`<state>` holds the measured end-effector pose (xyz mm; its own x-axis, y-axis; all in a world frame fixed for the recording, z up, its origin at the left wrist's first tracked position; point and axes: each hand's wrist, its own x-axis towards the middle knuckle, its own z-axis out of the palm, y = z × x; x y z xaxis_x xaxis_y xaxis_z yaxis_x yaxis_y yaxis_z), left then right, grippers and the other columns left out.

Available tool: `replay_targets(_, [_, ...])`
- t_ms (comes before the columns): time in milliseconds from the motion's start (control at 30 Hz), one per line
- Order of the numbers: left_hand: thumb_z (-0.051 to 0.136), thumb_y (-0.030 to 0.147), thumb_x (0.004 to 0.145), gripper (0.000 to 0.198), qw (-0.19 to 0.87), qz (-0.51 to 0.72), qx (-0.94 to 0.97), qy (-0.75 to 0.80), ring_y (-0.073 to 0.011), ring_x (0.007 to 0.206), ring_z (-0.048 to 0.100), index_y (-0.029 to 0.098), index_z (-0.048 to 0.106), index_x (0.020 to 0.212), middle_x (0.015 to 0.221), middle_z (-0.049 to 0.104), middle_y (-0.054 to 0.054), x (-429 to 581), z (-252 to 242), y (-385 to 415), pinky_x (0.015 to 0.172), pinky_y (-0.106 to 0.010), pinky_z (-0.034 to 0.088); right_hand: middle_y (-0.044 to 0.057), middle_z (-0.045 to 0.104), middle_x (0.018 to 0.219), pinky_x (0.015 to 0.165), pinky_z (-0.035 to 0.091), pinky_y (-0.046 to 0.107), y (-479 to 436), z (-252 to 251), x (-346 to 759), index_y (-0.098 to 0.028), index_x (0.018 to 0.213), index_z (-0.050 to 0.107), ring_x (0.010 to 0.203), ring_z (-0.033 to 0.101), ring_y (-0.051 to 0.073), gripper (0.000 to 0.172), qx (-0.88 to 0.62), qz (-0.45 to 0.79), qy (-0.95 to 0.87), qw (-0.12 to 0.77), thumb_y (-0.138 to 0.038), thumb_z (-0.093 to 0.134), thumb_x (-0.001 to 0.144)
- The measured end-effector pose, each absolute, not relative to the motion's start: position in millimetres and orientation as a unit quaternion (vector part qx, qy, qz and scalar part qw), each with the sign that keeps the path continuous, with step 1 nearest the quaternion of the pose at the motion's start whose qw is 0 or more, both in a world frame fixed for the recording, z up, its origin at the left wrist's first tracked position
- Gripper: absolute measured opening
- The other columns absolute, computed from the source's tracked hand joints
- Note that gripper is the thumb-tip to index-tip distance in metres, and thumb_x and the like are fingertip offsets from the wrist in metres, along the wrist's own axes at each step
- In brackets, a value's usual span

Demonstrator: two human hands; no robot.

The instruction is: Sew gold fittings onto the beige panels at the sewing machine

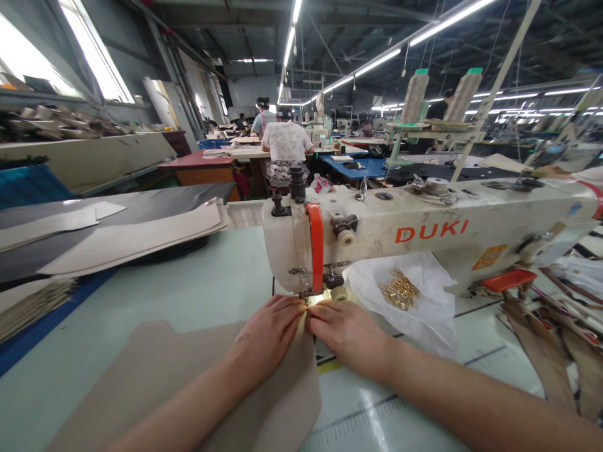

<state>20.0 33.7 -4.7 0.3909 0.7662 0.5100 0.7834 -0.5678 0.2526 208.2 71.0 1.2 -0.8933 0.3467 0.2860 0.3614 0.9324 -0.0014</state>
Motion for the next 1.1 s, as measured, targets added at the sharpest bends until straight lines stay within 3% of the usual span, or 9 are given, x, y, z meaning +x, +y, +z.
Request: replay_targets(1100, [0.037,0.019,0.092,0.029,0.043,-0.222,-0.837,-0.498,-0.0199,0.098,0.06,0.015,0.063,0.102,0.104,0.068,-0.008,22,2,23,0.091,-0.036,0.051,0.003,0.063,0.092,0.083,0.041,0.03,62,6,212,-0.015,0.088,0.058,0.093,0.054,0.017,0.006,-0.166,-0.045,-0.976,0.134,-0.02,0.055,0.09])
